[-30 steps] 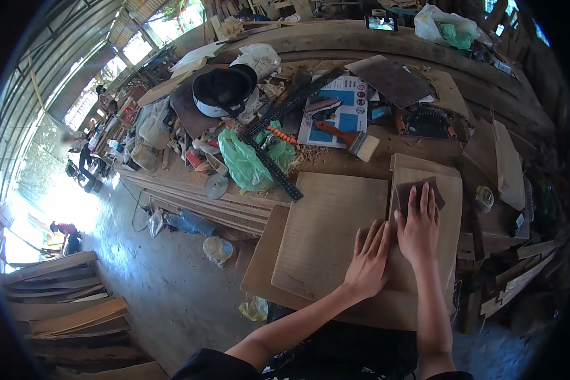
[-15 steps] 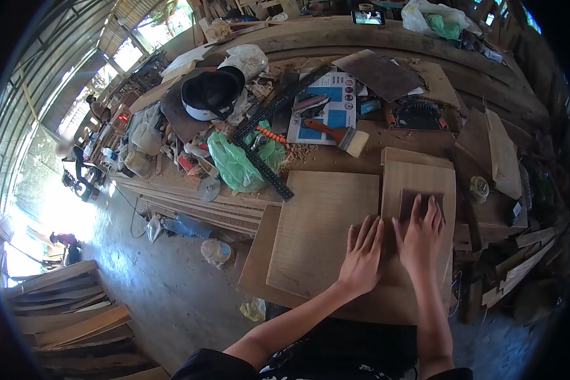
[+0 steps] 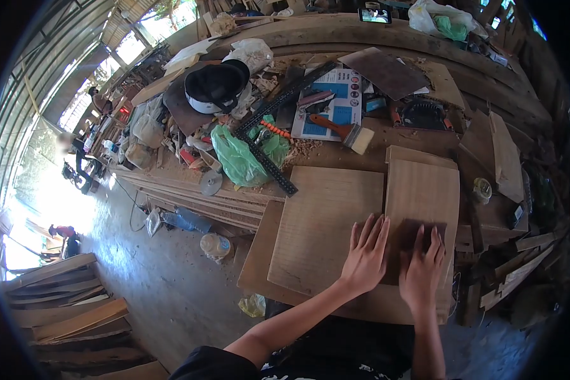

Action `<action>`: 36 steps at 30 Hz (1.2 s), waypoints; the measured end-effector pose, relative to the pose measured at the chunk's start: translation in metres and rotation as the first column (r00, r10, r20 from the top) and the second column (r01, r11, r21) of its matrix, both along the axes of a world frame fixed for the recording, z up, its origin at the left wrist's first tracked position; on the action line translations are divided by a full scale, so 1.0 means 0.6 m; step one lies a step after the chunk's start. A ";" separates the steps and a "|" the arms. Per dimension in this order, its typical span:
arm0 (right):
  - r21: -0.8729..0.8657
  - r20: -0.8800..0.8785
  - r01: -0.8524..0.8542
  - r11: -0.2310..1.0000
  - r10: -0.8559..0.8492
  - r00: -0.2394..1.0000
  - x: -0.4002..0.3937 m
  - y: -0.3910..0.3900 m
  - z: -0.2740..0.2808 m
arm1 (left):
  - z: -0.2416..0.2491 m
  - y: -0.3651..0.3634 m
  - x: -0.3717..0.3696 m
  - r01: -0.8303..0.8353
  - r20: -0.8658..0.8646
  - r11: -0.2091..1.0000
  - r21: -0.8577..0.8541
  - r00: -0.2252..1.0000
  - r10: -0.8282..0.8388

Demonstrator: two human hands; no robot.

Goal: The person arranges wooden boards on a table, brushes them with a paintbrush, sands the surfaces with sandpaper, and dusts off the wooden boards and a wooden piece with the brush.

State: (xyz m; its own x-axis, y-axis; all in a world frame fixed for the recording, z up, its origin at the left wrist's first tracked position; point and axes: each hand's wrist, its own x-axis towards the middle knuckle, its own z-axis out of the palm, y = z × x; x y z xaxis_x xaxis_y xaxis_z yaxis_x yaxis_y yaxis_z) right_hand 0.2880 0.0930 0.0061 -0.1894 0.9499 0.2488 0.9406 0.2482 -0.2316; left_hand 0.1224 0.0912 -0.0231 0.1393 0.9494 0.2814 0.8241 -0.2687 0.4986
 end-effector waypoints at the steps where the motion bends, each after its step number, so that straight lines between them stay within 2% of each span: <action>1: -0.004 -0.017 -0.009 1.000 0.008 1.000 0.001 -0.015 -0.002 | 0.000 -0.001 0.004 -0.022 -0.010 1.000 0.011 1.000 0.022; 3: -0.006 -0.054 -0.020 1.000 0.019 0.998 0.002 -0.031 -0.003 | 0.004 -0.003 0.017 -0.060 -0.030 0.997 0.040 0.998 0.061; 6: 0.023 -0.125 -0.055 0.998 0.057 0.991 0.002 -0.003 -0.009 | 0.005 -0.002 0.045 -0.005 -0.102 0.997 0.082 0.995 0.013; 7: 0.005 -0.161 -0.088 0.996 0.088 0.983 0.004 0.016 -0.006 | 0.010 0.005 0.051 0.050 -0.221 0.996 0.074 0.975 -0.032; 10: -0.017 -0.256 -0.156 0.988 0.146 0.955 0.018 0.094 0.007 | 0.019 0.068 0.073 0.118 -0.283 0.992 0.049 0.954 -0.099; 11: 0.002 -0.280 -0.161 0.987 0.155 0.947 0.020 0.122 0.004 | 0.007 0.096 0.076 0.117 -0.187 0.989 0.090 0.977 -0.098; 12: 0.024 -0.305 -0.165 0.986 0.165 0.938 0.026 0.142 0.003 | 0.007 0.117 0.077 0.126 -0.209 0.987 0.103 0.972 -0.103; 15: -0.003 -0.572 -0.193 0.981 0.156 0.805 0.049 0.179 0.002 | 0.025 0.142 0.075 0.144 -0.254 0.984 0.107 0.961 -0.113; 18: 0.113 -0.556 -0.096 0.989 0.143 0.819 0.079 0.135 0.019 | 0.045 0.092 0.067 0.137 -0.149 0.989 0.056 0.981 -0.127; 19: 0.147 -0.434 -0.048 0.988 0.108 0.895 0.096 0.113 0.012 | 0.019 0.067 0.067 0.118 -0.217 0.986 0.120 0.972 -0.090; 21: 0.162 -0.324 0.037 0.986 0.018 0.946 0.119 0.063 -0.003 | 0.076 -0.009 0.052 0.154 -0.466 0.978 -0.139 0.861 -0.202; 24: 0.100 -0.288 0.188 0.977 -0.152 0.946 0.137 -0.013 -0.055 | 0.027 -0.086 0.070 0.130 -0.241 0.991 -0.029 0.961 -0.133; 26: 0.043 -0.333 0.283 0.958 -0.253 0.908 0.144 -0.038 -0.106 | 0.021 -0.068 0.074 0.119 -0.253 0.993 0.021 0.961 -0.110; 28: -0.140 -0.410 0.245 0.959 -0.282 0.867 0.132 -0.041 -0.084 | 0.027 -0.008 0.074 0.119 -0.270 0.990 0.070 0.958 -0.096; 29: -0.226 -0.437 0.226 0.948 -0.305 0.846 0.132 -0.046 -0.071 | 0.034 0.031 0.079 0.122 -0.312 0.992 0.025 0.944 -0.108; 33: -0.100 -0.350 0.332 0.938 -0.345 0.871 0.131 -0.044 -0.109 | 0.031 0.185 0.117 0.090 -0.326 0.994 0.058 0.943 -0.066; 36: -0.141 -0.460 0.273 0.952 -0.307 0.833 0.131 -0.045 -0.100 | 0.032 0.200 0.131 0.071 -0.312 0.995 0.065 0.949 -0.048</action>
